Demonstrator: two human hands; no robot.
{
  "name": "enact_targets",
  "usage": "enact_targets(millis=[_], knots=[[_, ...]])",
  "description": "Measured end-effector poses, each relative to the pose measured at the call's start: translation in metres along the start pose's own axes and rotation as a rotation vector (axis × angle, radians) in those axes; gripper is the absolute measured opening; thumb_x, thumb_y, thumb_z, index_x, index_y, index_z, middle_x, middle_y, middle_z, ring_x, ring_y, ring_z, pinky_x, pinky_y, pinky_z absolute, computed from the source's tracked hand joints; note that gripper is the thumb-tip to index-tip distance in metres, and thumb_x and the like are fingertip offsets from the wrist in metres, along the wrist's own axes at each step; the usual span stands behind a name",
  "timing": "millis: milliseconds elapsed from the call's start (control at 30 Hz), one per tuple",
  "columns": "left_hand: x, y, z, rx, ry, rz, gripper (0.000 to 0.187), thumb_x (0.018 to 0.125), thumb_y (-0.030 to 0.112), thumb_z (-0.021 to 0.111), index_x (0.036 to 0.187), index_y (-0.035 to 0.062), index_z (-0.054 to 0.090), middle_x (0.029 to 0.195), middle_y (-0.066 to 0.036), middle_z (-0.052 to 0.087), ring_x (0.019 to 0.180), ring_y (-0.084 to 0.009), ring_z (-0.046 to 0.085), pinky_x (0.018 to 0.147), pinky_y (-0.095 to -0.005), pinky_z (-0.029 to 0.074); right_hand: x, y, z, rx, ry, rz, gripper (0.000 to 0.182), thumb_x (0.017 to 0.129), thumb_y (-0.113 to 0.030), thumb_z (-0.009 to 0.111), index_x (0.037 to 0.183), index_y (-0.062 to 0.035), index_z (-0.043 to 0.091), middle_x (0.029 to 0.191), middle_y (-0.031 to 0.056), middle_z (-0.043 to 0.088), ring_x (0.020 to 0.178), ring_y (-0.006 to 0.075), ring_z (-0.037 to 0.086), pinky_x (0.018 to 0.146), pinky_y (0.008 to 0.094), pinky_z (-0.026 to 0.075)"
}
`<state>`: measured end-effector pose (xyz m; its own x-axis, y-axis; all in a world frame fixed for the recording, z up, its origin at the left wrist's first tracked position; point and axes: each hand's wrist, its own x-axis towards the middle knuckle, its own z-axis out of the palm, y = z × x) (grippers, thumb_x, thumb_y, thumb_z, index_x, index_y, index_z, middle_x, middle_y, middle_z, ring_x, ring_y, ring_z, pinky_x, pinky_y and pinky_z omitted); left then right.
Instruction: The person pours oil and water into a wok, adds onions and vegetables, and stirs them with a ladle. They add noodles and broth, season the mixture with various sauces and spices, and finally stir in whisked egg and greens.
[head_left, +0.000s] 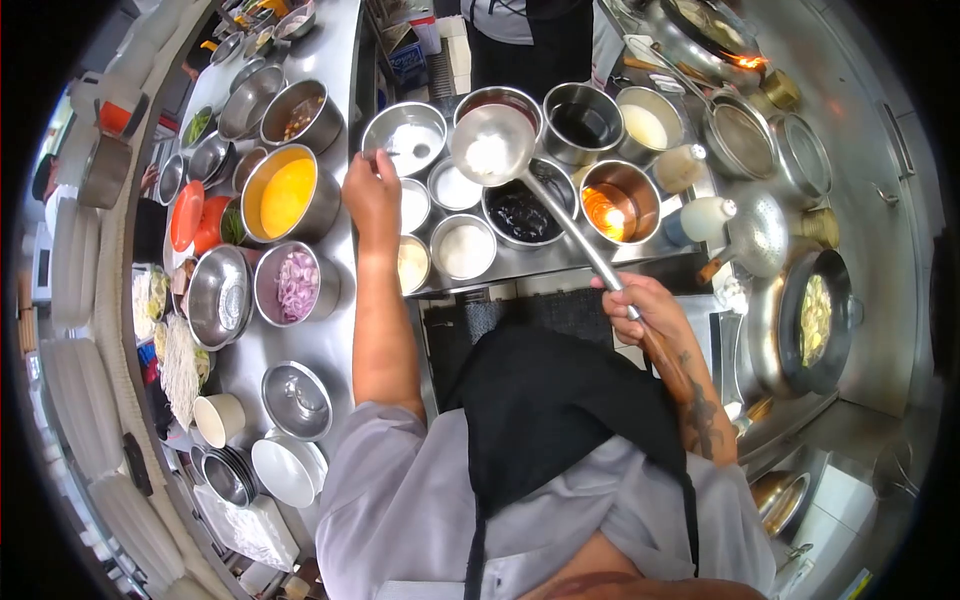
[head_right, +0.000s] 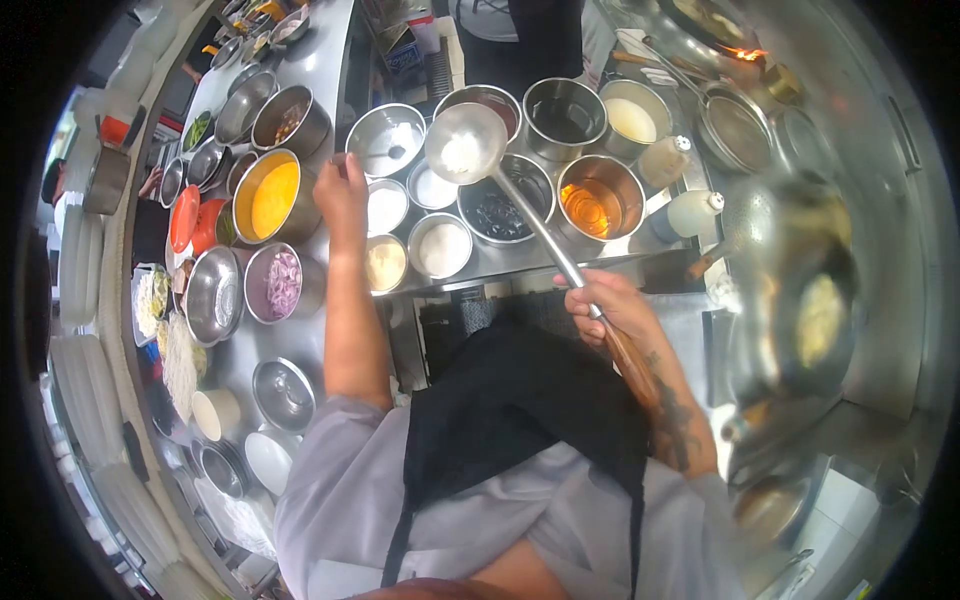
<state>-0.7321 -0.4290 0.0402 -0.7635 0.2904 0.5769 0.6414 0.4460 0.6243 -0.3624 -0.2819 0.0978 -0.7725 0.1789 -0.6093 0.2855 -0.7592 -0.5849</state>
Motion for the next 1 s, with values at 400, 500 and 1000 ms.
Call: enact_targets(millis=[400,500,1000], knots=[[-0.054,-0.075,0.075,0.103,-0.411,-0.05,0.029,0.086,0.024,0.061,0.092,-0.0042,0.067,0.082,-0.022,0.066,0.075,-0.0348,0.062,0.072,-0.0455,0.047,-0.129,0.003,-0.067,0.583,-0.075,-0.507,0.038,0.093,-0.008,0.039,0.128,0.0086,0.042,0.076,0.0019,0.047,0.042,0.0055,0.045,0.034,0.0232,0.041],[-0.04,-0.071,0.064,-0.066,-0.366,-0.155,0.038,0.087,0.027,0.065,0.107,-0.0049,0.061,0.085,-0.019,0.065,0.073,-0.0304,0.061,0.068,-0.0406,0.049,-0.2,0.001,-0.086,0.33,0.312,-0.771,0.037,0.092,-0.01,0.046,0.125,0.0055,0.047,0.073,0.0008,0.047,0.042,0.0069,0.044,0.037,0.0229,0.036],[-0.168,0.218,0.037,-0.295,-0.547,0.15,0.033,0.093,0.008,0.058,0.124,-0.0011,0.053,0.077,-0.001,0.051,0.065,-0.0094,0.046,0.057,-0.0231,0.039,-0.344,0.065,-0.384,-1.034,1.76,-0.053,0.027,0.081,-0.009,0.053,0.105,0.0036,0.056,0.094,0.0289,0.064,0.091,0.0437,0.062,0.081,0.0516,0.049]])
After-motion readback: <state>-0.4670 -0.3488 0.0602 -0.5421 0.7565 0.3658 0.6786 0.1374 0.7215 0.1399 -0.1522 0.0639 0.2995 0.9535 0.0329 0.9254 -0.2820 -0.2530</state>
